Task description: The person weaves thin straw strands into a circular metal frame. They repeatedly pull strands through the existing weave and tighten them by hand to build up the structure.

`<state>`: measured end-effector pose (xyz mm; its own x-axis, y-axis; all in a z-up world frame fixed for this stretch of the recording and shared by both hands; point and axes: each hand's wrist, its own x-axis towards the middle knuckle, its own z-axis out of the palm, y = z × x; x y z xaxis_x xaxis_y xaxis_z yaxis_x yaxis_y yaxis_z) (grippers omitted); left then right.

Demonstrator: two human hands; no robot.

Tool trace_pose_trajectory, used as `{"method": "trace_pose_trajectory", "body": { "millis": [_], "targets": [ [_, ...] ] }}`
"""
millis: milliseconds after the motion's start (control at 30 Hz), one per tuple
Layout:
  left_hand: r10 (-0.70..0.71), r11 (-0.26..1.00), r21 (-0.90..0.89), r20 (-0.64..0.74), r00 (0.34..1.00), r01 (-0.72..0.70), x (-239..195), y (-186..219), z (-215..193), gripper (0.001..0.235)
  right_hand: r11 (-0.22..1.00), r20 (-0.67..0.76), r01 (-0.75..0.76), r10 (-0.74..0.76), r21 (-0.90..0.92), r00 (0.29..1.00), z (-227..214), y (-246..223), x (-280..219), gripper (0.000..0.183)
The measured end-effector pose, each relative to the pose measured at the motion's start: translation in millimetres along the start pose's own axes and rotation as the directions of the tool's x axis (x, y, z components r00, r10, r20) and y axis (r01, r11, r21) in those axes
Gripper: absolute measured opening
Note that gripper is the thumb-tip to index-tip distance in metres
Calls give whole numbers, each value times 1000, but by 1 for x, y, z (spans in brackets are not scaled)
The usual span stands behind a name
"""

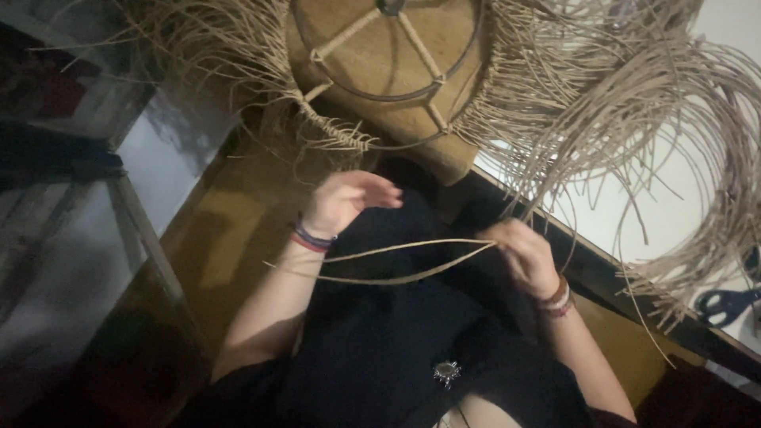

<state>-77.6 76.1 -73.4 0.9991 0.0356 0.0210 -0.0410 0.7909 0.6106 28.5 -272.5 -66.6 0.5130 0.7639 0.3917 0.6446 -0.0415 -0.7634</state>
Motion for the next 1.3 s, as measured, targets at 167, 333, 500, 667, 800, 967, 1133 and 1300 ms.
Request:
{"method": "trace_pose_trajectory", "body": {
  "millis": [167, 333, 500, 667, 800, 967, 1133, 1300],
  "targets": [
    [253, 281, 959, -59, 966, -15, -3, -59, -14, 37, 1000, 71, 30, -31, 7, 997, 23, -13, 90, 27],
    [384, -56, 998, 35, 922, -14, -4, -69, -18, 41, 997, 181, 79, -79, 6, 980, 41, -39, 156, 27],
    [367, -234, 966, -15, 930, 108, 3, -77, -23, 72, 886, -115, -323, 302, -332, 946, 87, -16, 182, 17],
    [402, -287, 946, -23, 915, 150, 37, -69, -16, 82, 634, -79, -283, 330, -719, 941, 109, 12, 190, 9],
    [486, -225, 922, -174, 856, 315, 50, -93, -37, 23, 719, -8, -281, 358, -636, 934, 104, -2, 198, 14],
    [491, 70, 952, -292, 821, 297, 22, -94, -14, 8, 784, -168, -533, 600, 318, 782, 112, -23, 139, 47],
    [341, 114, 976, -211, 916, 183, -2, -55, 45, 13, 421, 112, -596, 746, 684, 656, 93, -20, 116, 30],
    [206, 83, 996, 26, 978, -43, 29, 6, 72, 13, 886, 153, -230, 313, -404, 937, 72, 2, 111, 16]
  ]
}}
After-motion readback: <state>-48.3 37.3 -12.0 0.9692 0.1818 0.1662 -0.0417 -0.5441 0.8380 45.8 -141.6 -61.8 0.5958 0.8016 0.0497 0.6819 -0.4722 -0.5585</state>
